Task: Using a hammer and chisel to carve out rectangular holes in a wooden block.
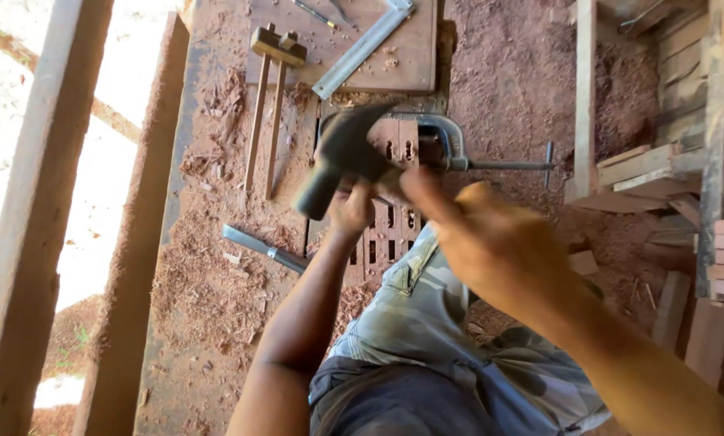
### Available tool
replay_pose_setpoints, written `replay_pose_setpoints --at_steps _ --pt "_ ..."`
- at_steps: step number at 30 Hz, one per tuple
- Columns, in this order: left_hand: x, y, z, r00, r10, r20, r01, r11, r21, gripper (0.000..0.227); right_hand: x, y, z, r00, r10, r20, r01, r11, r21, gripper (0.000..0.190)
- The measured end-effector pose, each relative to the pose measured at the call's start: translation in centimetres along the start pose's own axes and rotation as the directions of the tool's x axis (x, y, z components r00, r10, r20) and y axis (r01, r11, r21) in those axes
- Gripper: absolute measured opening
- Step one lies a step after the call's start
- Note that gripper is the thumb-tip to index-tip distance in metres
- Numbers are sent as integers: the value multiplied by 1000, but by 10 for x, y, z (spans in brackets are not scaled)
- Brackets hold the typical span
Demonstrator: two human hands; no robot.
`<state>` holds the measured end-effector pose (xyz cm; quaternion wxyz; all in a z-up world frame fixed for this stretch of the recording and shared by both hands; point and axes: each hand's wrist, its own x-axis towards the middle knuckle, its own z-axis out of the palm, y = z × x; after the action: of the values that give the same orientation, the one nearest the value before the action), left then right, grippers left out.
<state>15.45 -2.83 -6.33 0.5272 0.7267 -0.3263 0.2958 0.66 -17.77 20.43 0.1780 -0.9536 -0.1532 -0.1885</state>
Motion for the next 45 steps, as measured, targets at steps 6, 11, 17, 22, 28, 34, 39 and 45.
replay_pose_setpoints --at_steps 6,11,17,22,28,34,39,45 --pt "37 83 -25 815 -541 210 573 692 -440 17 4 -23 -20 971 90 220 -42 976 -215 68" --pt "51 61 20 949 -302 92 315 879 -358 22 3 -30 -74 918 312 -246 -230 922 312 82" --pt "73 87 37 962 -257 91 266 812 -520 25 -46 12 28 977 213 23 -204 956 -213 66" --pt "43 80 20 950 -303 74 296 805 -515 26 -53 -7 -26 961 222 -162 -247 956 -156 55" --pt "42 61 39 944 -324 60 313 825 -470 26 -36 4 -38 862 182 -473 -112 979 173 94" --pt "55 73 14 963 -112 244 243 752 -613 10 -72 -2 39 953 296 -64 -300 950 -80 69" --pt "51 49 -5 820 -354 451 572 477 -667 33 -115 4 53 857 510 -75 -485 847 216 68" --pt "81 67 -1 780 -84 620 560 538 -630 18 -122 5 101 565 825 -2 -714 490 500 72"
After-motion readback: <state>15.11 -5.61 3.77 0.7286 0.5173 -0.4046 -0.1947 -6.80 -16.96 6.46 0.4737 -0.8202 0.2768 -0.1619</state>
